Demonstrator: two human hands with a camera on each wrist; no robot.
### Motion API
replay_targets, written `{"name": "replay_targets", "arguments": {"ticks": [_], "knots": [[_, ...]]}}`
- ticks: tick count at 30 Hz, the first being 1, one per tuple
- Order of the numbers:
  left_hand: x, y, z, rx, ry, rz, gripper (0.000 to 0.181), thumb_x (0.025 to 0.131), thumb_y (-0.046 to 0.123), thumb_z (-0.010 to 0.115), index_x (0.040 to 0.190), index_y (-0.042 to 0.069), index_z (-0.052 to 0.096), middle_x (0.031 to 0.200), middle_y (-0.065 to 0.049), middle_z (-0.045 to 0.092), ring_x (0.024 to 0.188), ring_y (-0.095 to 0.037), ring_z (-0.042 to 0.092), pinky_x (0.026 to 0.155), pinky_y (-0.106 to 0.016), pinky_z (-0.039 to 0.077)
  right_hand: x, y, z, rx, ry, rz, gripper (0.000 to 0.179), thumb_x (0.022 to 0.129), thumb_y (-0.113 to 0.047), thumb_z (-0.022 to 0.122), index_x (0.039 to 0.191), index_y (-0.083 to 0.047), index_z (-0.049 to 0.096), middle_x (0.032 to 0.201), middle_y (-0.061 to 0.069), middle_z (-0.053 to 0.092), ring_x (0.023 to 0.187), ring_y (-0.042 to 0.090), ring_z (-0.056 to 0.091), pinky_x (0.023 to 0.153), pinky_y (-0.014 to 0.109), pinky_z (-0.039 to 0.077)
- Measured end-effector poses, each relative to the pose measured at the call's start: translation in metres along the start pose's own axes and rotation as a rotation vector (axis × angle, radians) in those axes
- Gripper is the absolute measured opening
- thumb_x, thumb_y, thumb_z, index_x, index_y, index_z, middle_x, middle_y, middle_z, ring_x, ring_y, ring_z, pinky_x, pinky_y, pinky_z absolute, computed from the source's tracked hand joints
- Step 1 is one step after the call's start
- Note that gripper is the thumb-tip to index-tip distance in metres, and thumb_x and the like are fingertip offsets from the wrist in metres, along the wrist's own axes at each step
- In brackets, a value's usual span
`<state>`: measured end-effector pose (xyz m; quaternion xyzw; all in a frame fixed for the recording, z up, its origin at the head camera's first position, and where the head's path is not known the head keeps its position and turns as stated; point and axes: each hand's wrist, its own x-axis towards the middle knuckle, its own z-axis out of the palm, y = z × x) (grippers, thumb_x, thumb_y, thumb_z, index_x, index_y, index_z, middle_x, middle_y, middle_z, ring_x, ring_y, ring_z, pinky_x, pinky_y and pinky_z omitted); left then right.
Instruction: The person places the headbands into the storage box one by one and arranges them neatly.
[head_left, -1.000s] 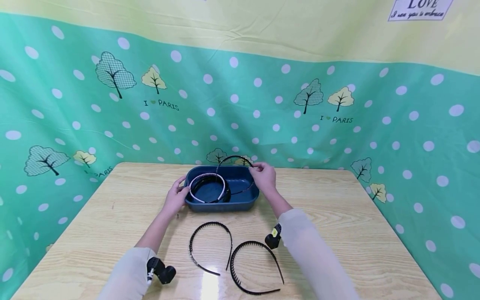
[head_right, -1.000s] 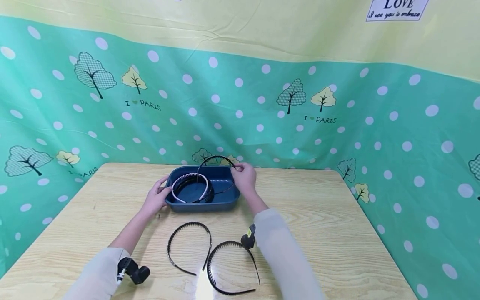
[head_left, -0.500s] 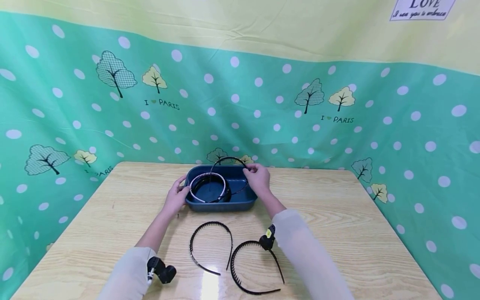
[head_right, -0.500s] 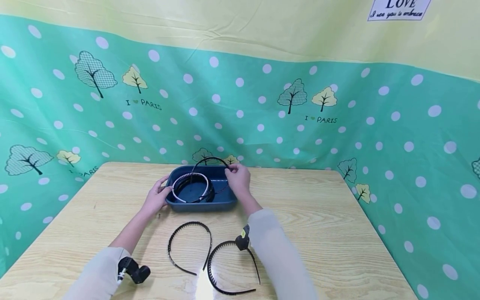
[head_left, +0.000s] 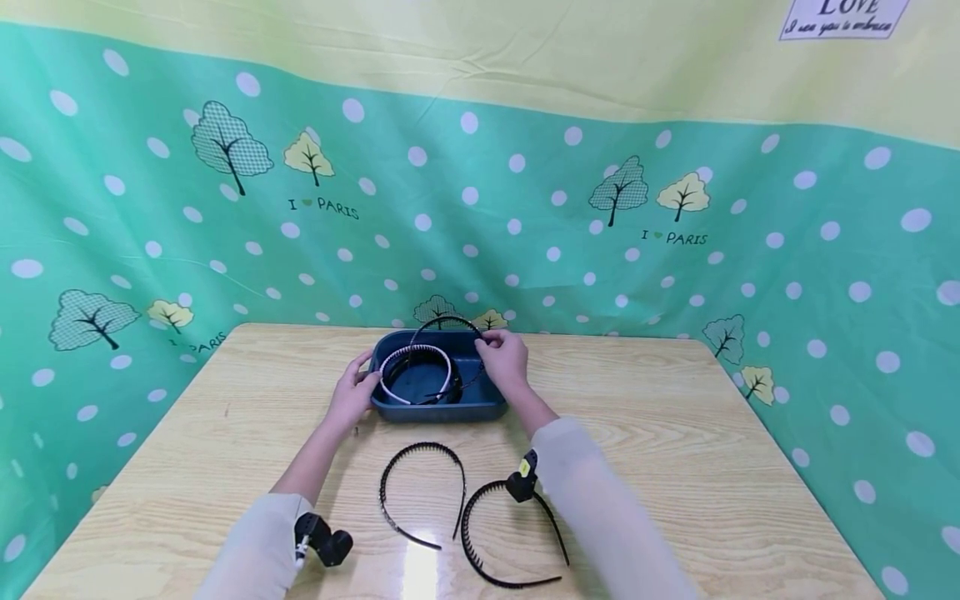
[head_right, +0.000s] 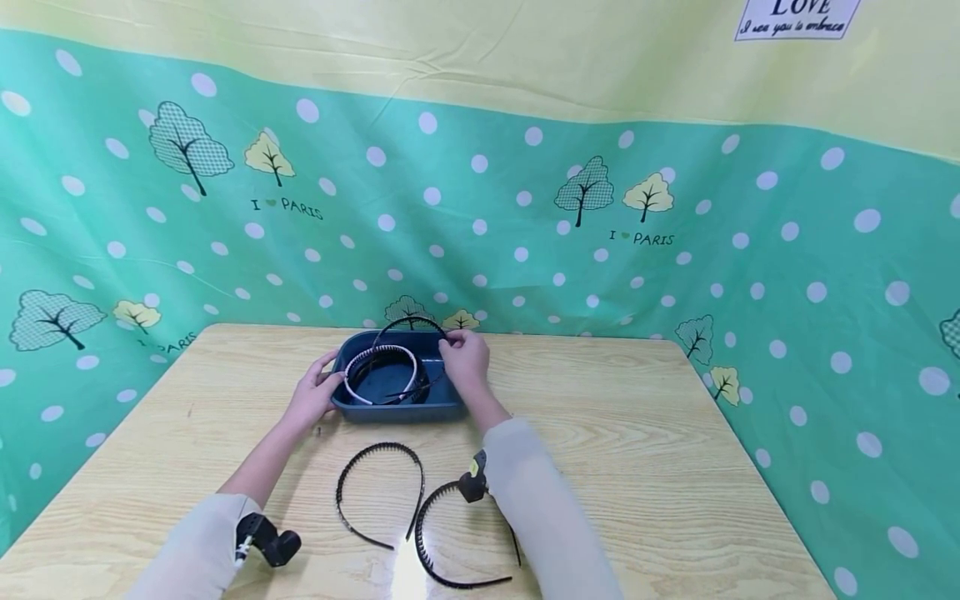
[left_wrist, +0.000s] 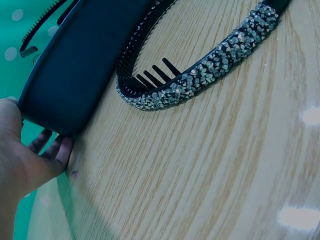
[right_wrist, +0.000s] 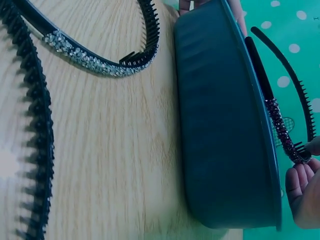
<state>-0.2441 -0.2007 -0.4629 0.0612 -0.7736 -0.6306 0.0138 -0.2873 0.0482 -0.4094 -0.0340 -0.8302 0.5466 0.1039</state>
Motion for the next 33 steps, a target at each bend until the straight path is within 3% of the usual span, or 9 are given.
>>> {"name": "replay_targets", "arguments": {"ticks": [33], "knots": [[-0.001,0.002,0.000,-0.011,0.002,0.002,0.052,0.098,0.019,0.044,0.148,0.017,0.028,0.132,-0.028,0.046,0.087,-0.016,0.059,0.063,-0.024,0.052,-0.008,0.000,0.022,-0.058,0.013,0.004,0.019,0.085,-0.021,0.068,0.099,-0.008,0.071,0.079,0.002,0.058,0.071,0.014,0.051,0.057,0.023,0.041]]}}
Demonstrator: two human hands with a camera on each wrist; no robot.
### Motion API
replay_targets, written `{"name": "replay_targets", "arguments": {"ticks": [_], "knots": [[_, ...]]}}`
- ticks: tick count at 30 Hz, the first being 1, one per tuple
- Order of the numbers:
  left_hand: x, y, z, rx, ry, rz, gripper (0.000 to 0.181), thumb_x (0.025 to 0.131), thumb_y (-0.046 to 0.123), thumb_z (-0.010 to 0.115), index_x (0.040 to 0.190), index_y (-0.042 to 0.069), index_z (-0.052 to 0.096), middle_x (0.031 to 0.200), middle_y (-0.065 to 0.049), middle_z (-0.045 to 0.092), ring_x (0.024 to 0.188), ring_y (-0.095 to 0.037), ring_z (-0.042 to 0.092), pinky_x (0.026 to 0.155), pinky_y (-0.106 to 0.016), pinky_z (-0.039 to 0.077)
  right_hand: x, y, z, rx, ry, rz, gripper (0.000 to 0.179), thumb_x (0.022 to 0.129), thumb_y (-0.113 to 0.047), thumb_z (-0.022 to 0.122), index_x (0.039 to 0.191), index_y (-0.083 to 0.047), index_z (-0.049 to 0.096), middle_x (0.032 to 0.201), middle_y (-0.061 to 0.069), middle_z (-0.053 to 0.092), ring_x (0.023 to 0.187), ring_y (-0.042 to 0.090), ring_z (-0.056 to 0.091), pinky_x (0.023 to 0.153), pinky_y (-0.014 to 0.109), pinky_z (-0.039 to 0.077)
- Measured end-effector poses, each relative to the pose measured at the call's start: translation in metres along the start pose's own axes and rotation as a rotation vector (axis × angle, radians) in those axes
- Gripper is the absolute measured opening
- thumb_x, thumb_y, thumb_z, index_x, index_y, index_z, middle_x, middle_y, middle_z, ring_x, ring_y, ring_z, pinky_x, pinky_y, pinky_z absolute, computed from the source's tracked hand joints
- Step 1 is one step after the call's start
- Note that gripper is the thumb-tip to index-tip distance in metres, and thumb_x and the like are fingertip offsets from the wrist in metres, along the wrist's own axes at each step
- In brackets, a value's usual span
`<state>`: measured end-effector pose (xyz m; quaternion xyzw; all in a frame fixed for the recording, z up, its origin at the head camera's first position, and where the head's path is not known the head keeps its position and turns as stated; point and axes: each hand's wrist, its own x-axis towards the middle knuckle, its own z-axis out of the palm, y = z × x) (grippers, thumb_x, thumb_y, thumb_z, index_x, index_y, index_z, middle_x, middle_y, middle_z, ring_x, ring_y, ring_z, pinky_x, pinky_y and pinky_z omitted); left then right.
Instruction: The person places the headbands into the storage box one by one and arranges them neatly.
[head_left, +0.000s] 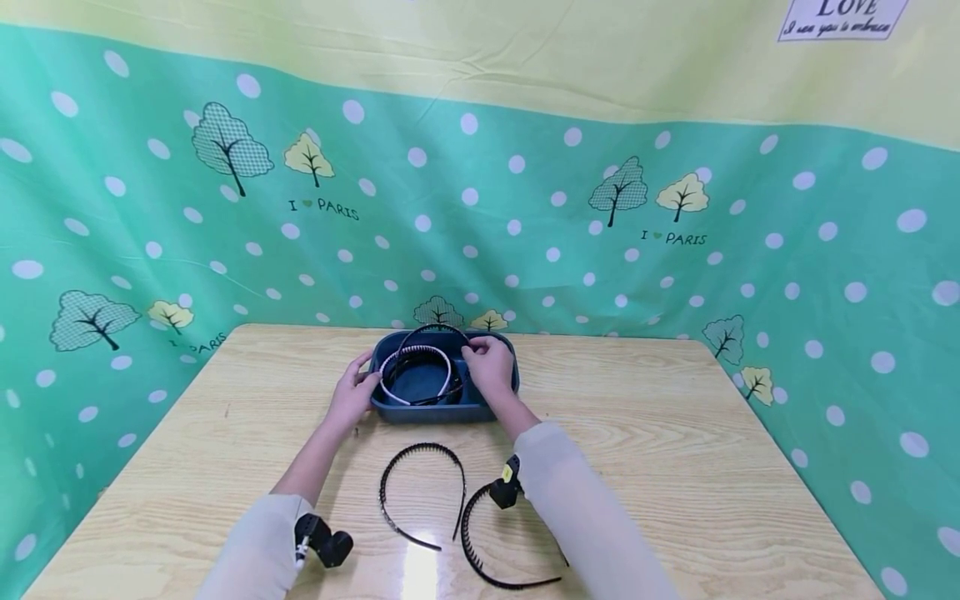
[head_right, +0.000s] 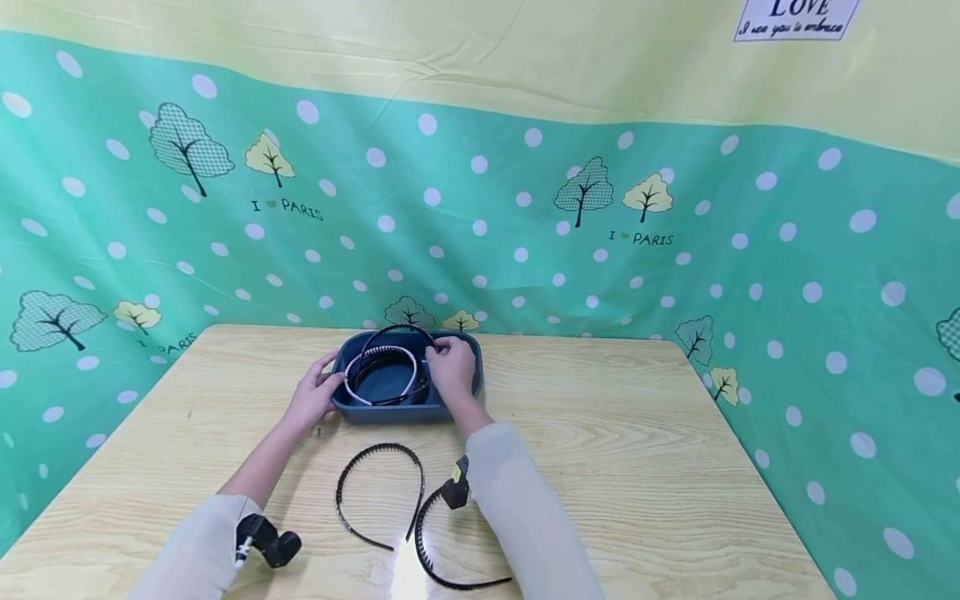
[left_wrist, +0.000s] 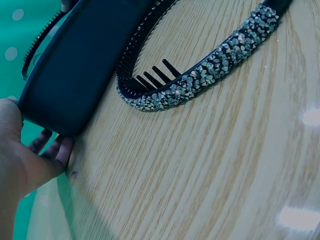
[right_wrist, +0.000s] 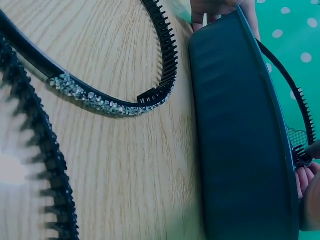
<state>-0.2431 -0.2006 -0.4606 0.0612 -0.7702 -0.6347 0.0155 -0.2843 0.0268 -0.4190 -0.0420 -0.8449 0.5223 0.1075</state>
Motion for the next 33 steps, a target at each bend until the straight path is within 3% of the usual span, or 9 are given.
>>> {"name": "replay_targets", "arguments": {"ticks": [33], "knots": [[0.001,-0.002,0.000,0.004,-0.005,0.009,0.052,0.098,0.019,0.043,0.148,0.018,0.027,0.130,-0.027,0.047,0.083,-0.013,0.057,0.063,-0.024,0.052,-0.008,-0.005,0.015,0.017,-0.015,0.054,0.017,0.086,-0.020,0.067,0.099,-0.008,0.070,0.079,0.004,0.059,0.068,0.014,0.051,0.055,0.022,0.040]]}}
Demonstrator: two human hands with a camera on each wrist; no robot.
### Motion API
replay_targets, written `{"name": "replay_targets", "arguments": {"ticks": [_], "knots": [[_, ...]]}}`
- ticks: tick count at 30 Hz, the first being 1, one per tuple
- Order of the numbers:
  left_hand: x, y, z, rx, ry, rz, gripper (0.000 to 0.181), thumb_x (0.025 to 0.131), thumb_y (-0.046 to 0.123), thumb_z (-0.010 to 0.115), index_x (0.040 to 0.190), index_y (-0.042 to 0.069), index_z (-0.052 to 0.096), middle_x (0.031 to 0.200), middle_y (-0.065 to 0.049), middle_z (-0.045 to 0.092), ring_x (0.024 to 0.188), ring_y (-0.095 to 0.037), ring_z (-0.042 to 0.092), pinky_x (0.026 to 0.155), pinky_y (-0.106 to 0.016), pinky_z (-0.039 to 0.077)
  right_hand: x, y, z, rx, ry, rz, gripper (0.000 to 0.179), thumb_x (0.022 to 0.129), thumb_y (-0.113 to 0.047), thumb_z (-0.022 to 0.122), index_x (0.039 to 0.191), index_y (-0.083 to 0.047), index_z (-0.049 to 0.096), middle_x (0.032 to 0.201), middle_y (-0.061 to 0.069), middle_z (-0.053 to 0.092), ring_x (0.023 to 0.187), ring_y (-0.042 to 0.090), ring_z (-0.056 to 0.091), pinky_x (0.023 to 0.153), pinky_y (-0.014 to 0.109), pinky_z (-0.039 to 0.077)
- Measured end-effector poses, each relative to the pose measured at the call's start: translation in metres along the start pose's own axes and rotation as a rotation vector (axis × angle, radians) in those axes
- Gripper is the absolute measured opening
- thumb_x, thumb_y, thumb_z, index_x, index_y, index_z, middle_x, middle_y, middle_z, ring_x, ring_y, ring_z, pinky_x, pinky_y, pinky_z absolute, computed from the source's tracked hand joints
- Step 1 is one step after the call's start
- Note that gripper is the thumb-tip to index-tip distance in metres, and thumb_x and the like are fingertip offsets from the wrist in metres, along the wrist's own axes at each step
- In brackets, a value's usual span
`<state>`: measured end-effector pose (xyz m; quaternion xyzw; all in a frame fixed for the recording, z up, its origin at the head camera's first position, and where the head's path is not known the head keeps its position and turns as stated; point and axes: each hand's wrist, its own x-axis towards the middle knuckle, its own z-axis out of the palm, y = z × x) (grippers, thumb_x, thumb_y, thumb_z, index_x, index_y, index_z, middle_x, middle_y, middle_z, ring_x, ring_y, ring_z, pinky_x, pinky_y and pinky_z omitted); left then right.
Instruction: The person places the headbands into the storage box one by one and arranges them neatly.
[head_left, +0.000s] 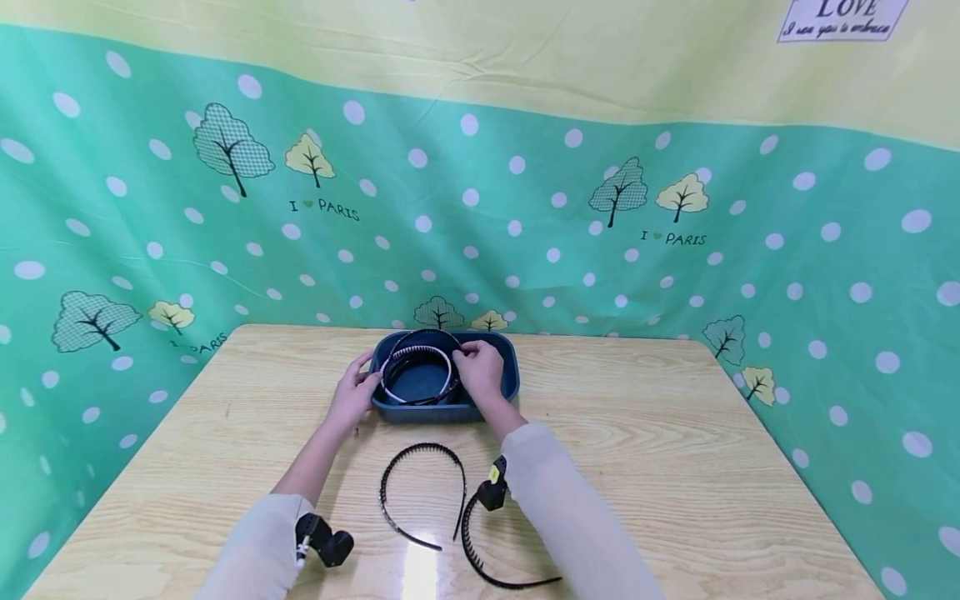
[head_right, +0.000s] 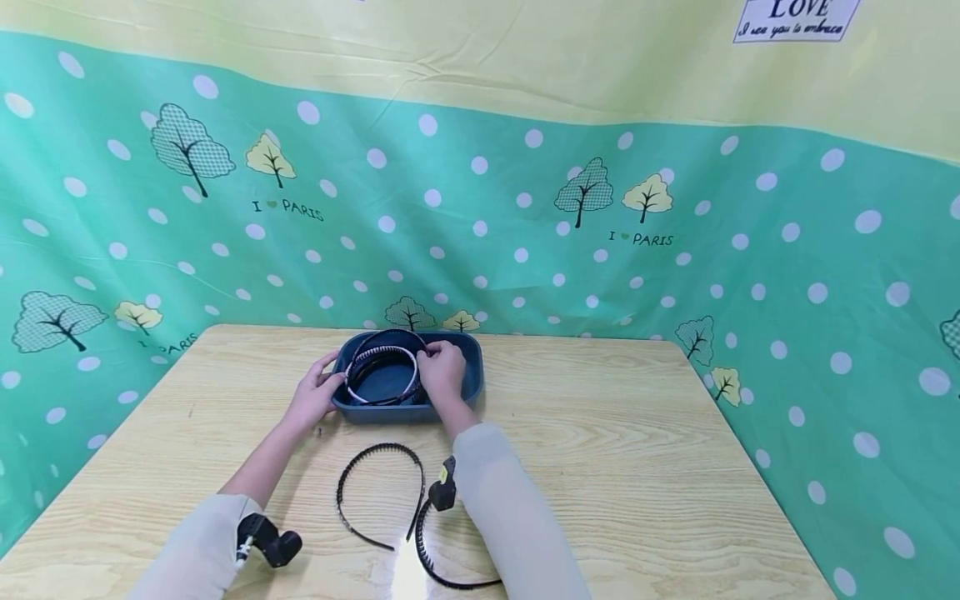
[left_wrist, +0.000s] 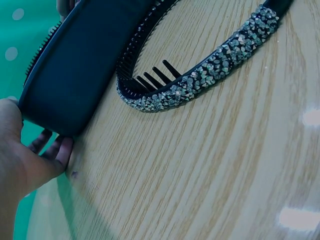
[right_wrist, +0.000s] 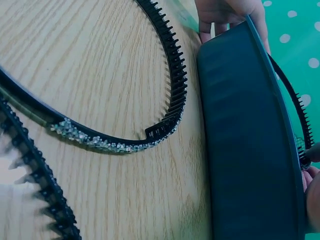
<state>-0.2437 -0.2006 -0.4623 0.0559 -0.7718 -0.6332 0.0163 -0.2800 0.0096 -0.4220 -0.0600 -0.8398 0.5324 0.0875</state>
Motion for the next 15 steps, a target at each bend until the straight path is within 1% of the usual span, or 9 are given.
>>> {"name": "replay_targets", "arguments": {"ticks": [10,15], "knots": [[0.0017,-0.0011,0.0003,-0.008,0.004,-0.001,0.052,0.099,0.024,0.045,0.147,0.018,0.028,0.130,-0.027,0.048,0.086,-0.014,0.058,0.064,-0.024,0.053,0.0009,-0.0008,0.0011,-0.029,-0.007,0.016,0.017,0.086,-0.020,0.067,0.097,-0.008,0.070,0.081,0.005,0.062,0.070,0.015,0.054,0.057,0.024,0.042],[0.0020,-0.0016,0.0005,-0.009,0.012,-0.003,0.052,0.099,0.026,0.044,0.148,0.017,0.027,0.130,-0.028,0.047,0.079,-0.010,0.058,0.061,-0.024,0.052,0.0008,-0.0019,0.0026,-0.062,-0.005,0.018,0.016,0.086,-0.020,0.067,0.095,-0.008,0.071,0.085,0.006,0.067,0.074,0.016,0.058,0.061,0.025,0.046]]}}
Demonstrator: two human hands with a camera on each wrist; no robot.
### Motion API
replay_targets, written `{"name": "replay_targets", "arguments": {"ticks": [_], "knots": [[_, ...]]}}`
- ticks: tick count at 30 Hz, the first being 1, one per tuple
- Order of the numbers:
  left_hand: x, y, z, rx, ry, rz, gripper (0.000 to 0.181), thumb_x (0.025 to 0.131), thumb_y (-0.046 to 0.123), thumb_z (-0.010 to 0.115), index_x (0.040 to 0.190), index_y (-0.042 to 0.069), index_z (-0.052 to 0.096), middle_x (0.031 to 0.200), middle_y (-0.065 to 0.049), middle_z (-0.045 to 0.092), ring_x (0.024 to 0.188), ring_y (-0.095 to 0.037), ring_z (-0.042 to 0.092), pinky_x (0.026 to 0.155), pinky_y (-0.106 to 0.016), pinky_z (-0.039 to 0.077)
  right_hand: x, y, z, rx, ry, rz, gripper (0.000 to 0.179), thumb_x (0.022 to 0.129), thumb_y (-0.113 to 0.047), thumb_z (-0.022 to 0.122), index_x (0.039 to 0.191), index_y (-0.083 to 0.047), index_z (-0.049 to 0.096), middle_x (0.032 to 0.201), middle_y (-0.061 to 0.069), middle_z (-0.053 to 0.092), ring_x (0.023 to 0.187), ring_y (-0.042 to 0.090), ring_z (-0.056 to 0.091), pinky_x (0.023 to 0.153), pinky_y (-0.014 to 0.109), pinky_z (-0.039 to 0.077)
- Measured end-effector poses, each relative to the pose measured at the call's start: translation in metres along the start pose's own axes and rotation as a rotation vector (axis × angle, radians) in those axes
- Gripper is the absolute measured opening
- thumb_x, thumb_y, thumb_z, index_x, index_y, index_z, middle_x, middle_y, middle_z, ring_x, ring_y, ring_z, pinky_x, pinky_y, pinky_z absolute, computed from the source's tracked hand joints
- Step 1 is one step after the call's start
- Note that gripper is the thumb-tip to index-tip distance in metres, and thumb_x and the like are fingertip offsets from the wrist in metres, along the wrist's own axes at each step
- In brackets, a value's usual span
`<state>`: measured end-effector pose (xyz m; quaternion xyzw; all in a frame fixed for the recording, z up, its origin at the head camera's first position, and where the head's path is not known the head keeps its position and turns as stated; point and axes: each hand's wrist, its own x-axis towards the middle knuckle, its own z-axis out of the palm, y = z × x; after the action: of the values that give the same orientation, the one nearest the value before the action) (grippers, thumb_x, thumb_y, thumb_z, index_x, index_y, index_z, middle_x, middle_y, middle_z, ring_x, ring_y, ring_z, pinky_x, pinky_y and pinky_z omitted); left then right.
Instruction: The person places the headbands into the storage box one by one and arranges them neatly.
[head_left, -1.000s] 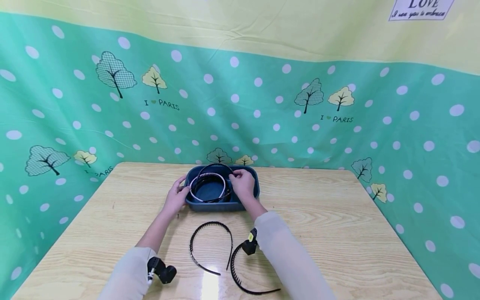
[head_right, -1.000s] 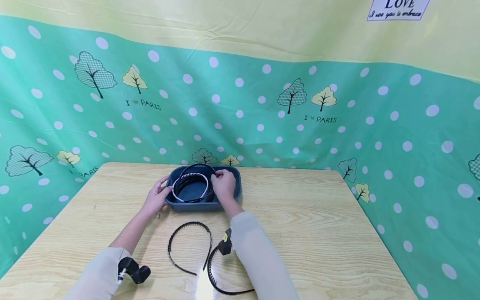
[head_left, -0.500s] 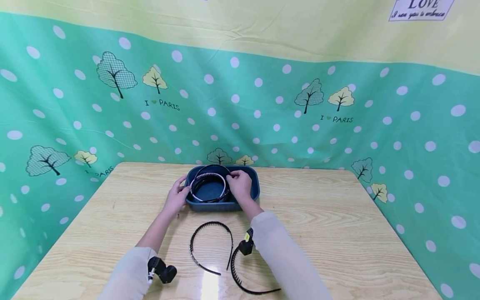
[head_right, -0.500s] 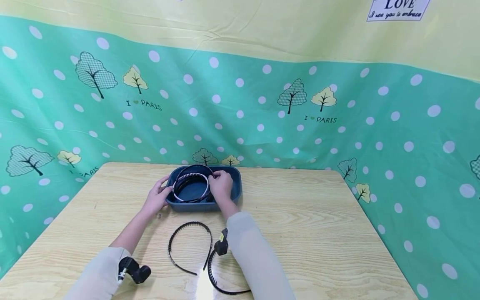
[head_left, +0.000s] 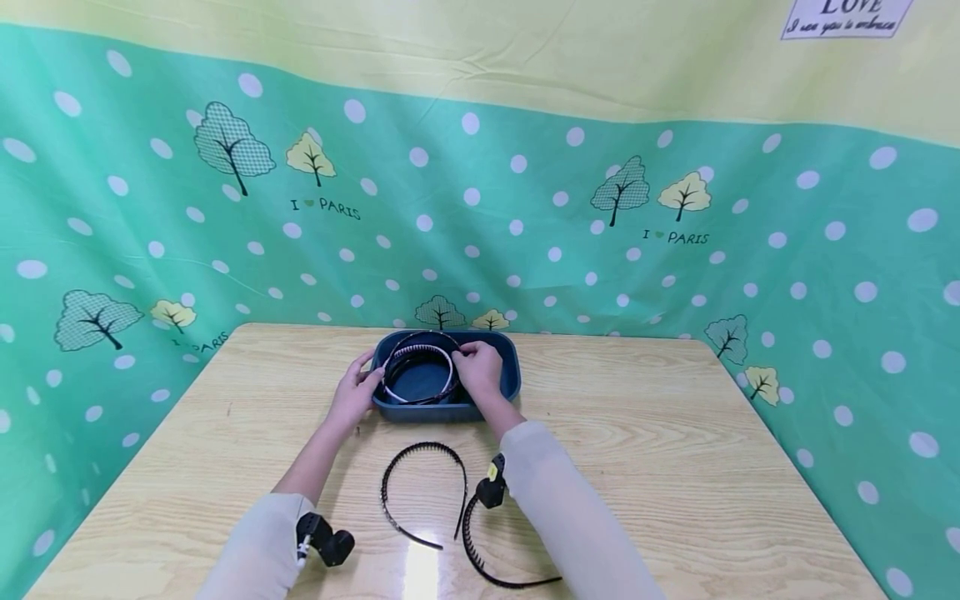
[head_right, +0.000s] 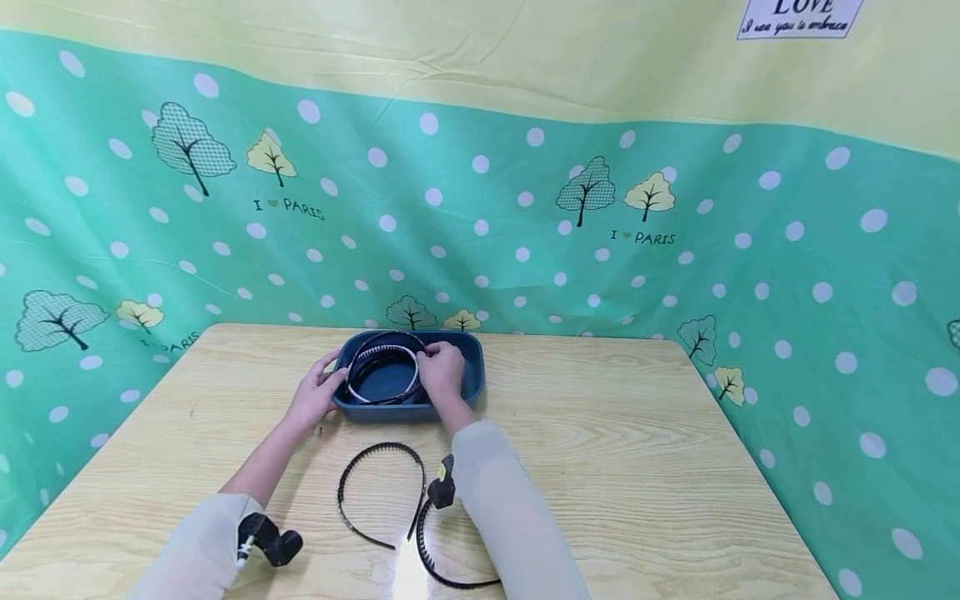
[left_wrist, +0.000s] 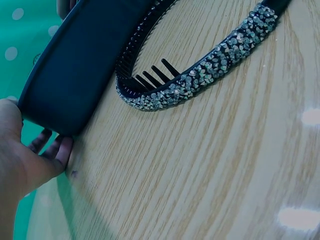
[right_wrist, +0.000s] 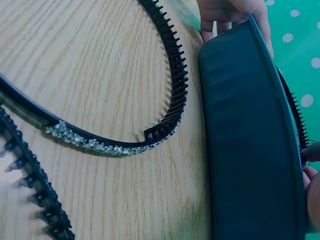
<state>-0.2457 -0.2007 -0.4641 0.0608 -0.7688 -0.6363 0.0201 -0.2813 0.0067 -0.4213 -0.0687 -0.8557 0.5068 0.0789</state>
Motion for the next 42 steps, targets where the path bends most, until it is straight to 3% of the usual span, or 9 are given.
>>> {"name": "replay_targets", "arguments": {"ticks": [9,22,42], "knots": [[-0.0033,0.0057,0.0006,-0.013,-0.010,-0.028,0.054,0.100,0.025,0.043,0.149,0.016,0.024,0.133,-0.028,0.044,0.083,-0.013,0.058,0.062,-0.026,0.052,0.0005,-0.0002,0.0007,-0.005,-0.017,0.001,0.017,0.086,-0.020,0.067,0.095,-0.007,0.071,0.090,0.008,0.069,0.079,0.018,0.062,0.066,0.029,0.050],[-0.0022,0.0014,0.0008,0.022,0.013,-0.007,0.051,0.099,0.028,0.044,0.147,0.018,0.029,0.129,-0.026,0.049,0.084,-0.012,0.057,0.063,-0.023,0.051,-0.0002,0.0000,0.0035,-0.011,-0.013,0.033,0.017,0.086,-0.020,0.067,0.096,-0.007,0.071,0.097,0.009,0.069,0.085,0.021,0.062,0.071,0.032,0.052],[-0.0043,0.0032,0.0007,-0.024,-0.017,-0.017,0.054,0.100,0.029,0.043,0.149,0.018,0.024,0.135,-0.028,0.043,0.086,-0.012,0.059,0.063,-0.022,0.052,0.0010,-0.0020,0.0074,-0.017,-0.012,0.057,0.016,0.087,-0.021,0.066,0.095,-0.008,0.071,0.100,0.009,0.068,0.094,0.023,0.062,0.078,0.034,0.053]]}}
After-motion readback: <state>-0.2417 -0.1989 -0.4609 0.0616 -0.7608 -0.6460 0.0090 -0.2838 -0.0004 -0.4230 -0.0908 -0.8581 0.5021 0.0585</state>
